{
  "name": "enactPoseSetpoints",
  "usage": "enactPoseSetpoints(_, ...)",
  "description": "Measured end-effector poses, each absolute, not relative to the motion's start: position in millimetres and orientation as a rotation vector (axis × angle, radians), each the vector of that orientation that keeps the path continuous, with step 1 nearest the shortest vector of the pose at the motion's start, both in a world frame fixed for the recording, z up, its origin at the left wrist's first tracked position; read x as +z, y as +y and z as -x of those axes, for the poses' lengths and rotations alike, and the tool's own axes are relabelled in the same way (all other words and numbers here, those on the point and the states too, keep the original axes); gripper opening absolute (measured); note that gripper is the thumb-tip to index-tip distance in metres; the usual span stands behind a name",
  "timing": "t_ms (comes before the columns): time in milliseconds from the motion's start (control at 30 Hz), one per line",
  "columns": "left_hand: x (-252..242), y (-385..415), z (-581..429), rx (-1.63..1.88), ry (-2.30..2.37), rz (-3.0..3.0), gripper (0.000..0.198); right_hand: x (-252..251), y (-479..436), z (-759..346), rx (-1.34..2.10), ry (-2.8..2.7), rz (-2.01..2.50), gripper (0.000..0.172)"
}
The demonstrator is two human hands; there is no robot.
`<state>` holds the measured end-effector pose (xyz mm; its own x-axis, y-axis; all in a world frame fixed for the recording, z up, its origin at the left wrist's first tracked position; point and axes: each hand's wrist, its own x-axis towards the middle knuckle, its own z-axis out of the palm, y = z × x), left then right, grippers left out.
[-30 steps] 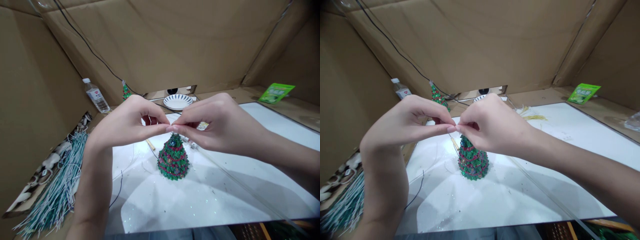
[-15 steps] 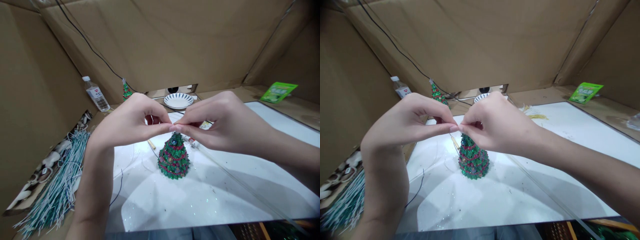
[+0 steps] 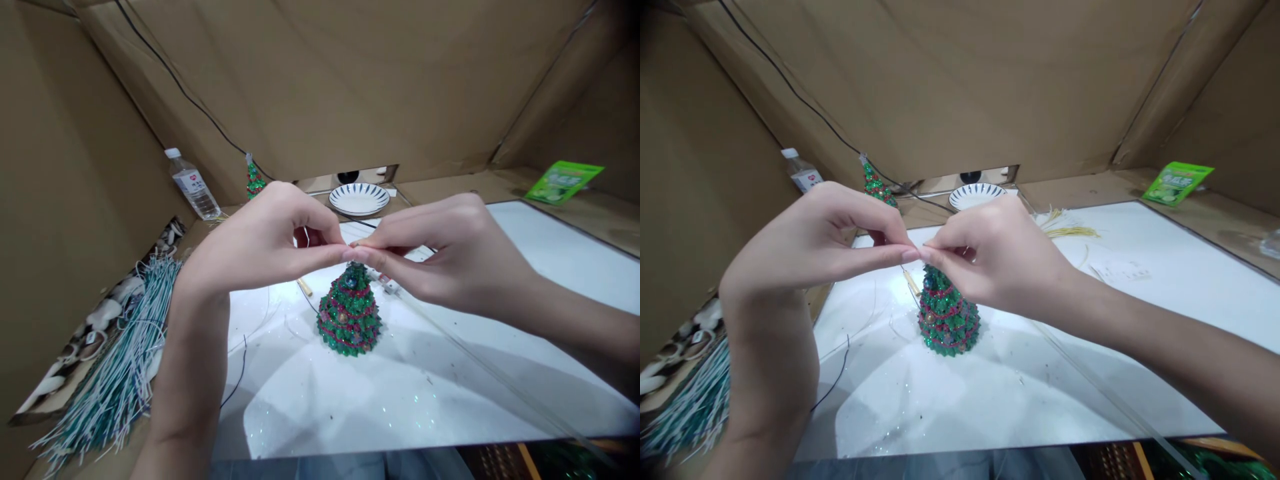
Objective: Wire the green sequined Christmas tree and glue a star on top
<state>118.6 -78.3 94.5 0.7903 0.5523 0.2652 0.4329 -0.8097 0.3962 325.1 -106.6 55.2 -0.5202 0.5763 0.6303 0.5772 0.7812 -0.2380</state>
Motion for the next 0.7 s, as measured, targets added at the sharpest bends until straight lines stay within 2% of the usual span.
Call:
enactPoseSetpoints(133, 94, -78, -118, 0.532, 0.756, -2.674, 0.026, 52, -106, -325, 0.037, -2.209, 0.862, 0.028)
enactPoseSetpoints(433, 95, -77, -118, 0.454, 0.783, -2.707, 0.024, 46, -110, -322, -0.035, -2.16, 0.841, 0.024)
enactPoseSetpoints(700, 98, -81, -119, 0.382, 0.805, -2.753, 0.031, 44, -109, -322, 0.008, -2.141, 0.859, 0.023)
